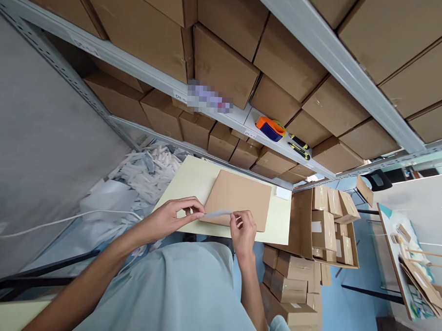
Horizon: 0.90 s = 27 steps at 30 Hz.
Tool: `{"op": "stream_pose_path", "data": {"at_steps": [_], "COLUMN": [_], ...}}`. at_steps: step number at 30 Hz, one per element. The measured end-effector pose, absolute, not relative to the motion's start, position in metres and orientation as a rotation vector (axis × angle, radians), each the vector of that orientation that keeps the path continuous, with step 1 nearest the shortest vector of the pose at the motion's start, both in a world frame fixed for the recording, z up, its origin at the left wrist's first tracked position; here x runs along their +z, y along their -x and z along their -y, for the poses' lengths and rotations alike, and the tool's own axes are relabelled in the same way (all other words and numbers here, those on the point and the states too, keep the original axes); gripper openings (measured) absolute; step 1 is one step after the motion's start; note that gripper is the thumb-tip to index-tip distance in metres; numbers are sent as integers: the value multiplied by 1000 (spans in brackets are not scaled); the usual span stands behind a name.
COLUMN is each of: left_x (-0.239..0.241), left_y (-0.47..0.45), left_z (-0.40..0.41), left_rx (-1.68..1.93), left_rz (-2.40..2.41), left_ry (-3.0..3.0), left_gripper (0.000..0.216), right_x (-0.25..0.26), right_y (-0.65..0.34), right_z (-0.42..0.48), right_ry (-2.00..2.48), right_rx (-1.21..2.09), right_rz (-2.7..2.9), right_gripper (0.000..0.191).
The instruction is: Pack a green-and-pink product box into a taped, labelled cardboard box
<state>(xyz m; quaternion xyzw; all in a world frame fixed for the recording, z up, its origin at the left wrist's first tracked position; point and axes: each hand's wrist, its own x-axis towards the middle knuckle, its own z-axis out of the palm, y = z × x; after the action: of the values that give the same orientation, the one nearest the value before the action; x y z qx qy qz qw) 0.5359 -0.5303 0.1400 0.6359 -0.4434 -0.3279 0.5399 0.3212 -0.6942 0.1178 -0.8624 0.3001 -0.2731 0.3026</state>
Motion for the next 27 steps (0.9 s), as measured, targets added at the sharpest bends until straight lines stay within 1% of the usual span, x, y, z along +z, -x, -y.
{"op": "stream_pose_path", "data": {"at_steps": [3,7,9,14,21,27], "left_x": [129,107,98,84,80,80], "left_y": [-536,-539,-541,-545,-543,-519], "left_z": [531,534,535,540,574,623], "left_rx": [-708,-594,-544,-536,-682,-891], "left_rz": [961,702,580,528,699,891], "left_ry": [-1586,-1649,-1626,-1605,-1607,-1540], "left_gripper": [38,61,67,61,66,69], "right_x": [116,113,112,110,110,115], "right_y": [-319,-310,-305,-292,-273,-245], "right_z": [691,694,697,700,689,677], "right_ry": [2370,2467,2464,2402,2280,2167], "right_rx": [-710,-724,-749,-816,-983,-1068], "right_rz": [-785,-851,-894,-989,-1186,-1452], "right_gripper": [24,25,25,25,20,21]}}
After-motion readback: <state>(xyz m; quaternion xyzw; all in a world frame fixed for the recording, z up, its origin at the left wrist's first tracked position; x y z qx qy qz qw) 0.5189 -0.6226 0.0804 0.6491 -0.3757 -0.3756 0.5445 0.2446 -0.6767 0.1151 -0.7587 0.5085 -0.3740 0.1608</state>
